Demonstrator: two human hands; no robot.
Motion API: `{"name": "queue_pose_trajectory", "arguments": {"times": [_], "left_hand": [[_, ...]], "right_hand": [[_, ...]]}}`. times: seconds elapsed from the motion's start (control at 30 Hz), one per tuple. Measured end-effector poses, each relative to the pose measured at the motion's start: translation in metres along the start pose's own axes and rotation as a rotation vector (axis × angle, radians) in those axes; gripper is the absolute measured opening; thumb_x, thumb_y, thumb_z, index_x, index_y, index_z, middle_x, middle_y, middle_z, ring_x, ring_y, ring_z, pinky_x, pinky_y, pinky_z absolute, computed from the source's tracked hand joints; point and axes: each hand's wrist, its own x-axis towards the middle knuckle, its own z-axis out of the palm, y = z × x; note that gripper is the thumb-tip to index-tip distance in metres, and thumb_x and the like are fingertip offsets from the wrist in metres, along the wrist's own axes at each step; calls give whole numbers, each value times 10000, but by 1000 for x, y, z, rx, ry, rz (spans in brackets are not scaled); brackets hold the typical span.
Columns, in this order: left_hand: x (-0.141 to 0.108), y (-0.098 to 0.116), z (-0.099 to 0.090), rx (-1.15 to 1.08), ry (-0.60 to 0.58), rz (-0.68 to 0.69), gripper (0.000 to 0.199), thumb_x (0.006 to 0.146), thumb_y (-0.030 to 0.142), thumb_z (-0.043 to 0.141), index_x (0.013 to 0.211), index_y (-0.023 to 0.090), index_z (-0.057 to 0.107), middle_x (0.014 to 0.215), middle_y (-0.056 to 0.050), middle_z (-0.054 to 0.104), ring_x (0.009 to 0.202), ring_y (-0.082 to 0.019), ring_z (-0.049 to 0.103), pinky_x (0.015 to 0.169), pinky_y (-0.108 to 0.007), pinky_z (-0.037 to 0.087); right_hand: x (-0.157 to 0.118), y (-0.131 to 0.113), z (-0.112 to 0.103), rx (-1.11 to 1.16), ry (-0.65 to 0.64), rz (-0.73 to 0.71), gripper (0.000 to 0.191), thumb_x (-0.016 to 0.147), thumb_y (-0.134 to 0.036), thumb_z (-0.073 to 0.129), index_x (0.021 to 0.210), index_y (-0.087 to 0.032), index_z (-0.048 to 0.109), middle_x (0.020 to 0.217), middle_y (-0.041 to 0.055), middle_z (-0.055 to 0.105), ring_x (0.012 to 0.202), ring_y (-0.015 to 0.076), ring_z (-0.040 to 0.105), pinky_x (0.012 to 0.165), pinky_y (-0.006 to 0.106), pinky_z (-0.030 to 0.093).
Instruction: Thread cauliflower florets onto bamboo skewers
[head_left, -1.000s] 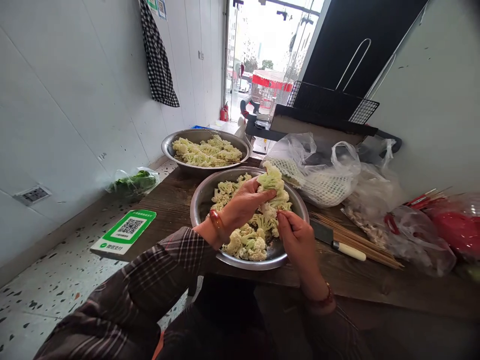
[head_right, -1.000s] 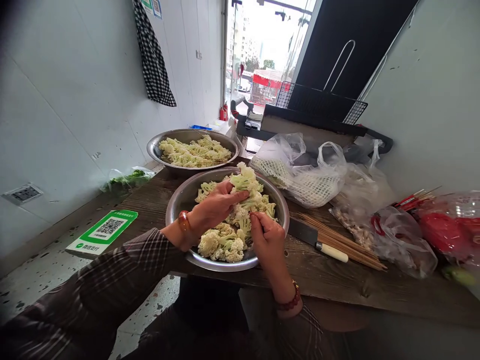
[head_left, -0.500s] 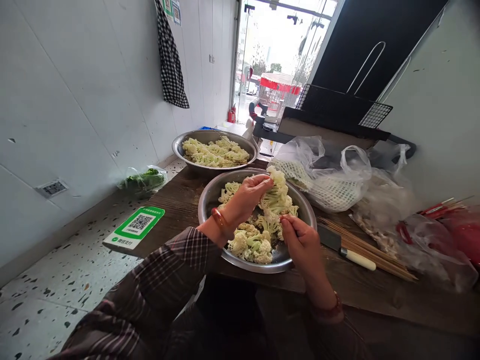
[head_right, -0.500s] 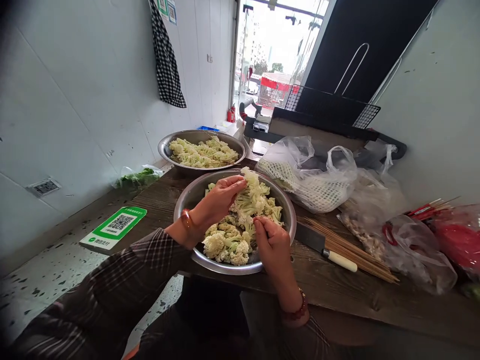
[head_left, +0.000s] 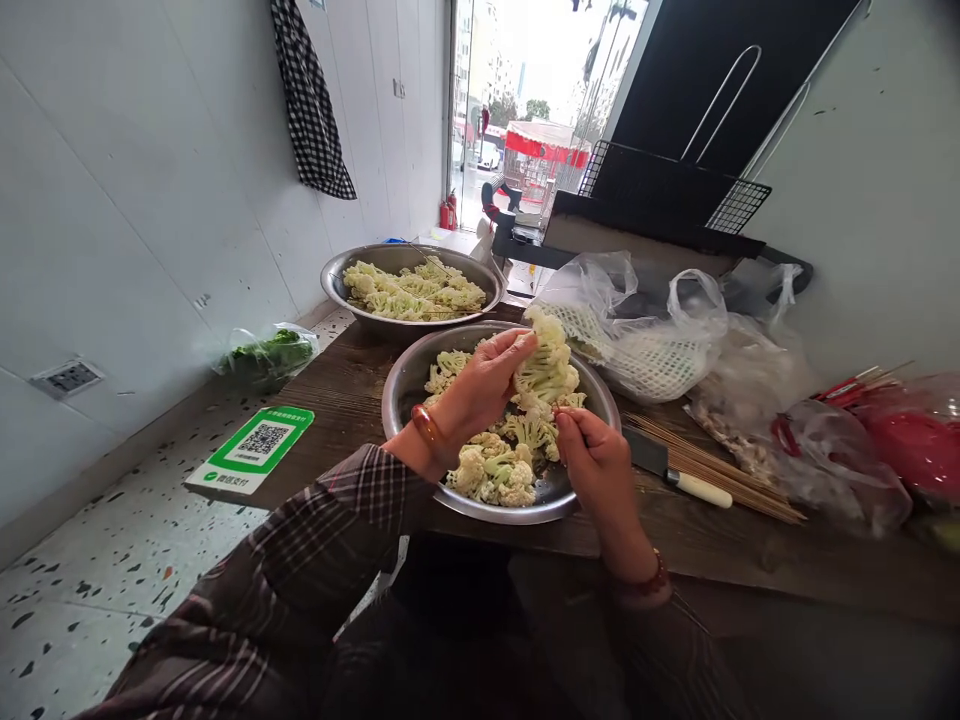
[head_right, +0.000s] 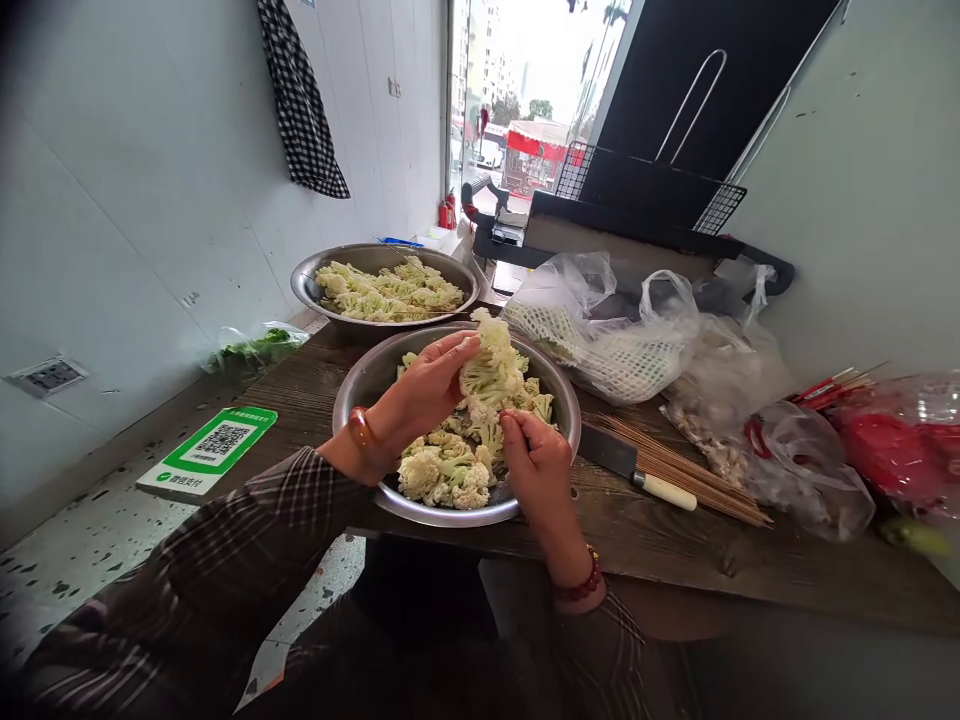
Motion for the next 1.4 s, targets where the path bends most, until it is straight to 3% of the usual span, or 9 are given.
{"name": "queue_pose_trajectory", "arguments": {"times": [0.17,0.3,0.43,0.7,1.0,1.4], "left_hand": [[1,-6,-2,4,-85,-74,402,704,285,860,1041,161,680,905,-31,707,762,-130,647,705,-244,498],[2,-9,0,-9,-21,-63,344,686,223,849,975,150,678,855,-23,706,729,-121,636,683,-239,482],[0,-5,2,-26,52,-7,324,733,187,782,1033,180,662,895,-12,708,781,-126,649,723,-243,483],[1,-5,1,-78,90,1,513,671,95,794,1147,211,644,913,7,680,806,-129,628,763,-259,477],[-2,-10,6,-73,-1,-34,394,696,187,841,1035,178,641,932,2,685,833,-115,634,761,-228,489],[-1,-13,4,-8,-24,-50,328,722,244,838,994,166,672,891,-21,696,784,-125,631,731,-244,484]], "right_hand": [[0,2,0,35,23,1,321,979,-433,532,856,-188,699,582,-40,498,551,122,447,536,256,352],[0,0,1,88,-16,49,317,961,-441,555,944,-183,737,583,-40,521,521,119,453,512,253,362],[1,-2,1,105,-30,79,316,944,-434,576,1017,-178,746,613,-32,567,505,115,483,507,253,386],[2,-2,1,47,-60,66,305,947,-418,560,957,-175,743,585,-22,584,540,139,534,540,267,406],[-4,-1,-1,-56,68,10,263,938,-385,554,921,-191,731,649,11,638,659,190,607,628,308,458],[-3,-5,-2,-85,106,-20,265,944,-389,546,883,-201,723,591,-11,596,594,174,570,598,294,438]]}}
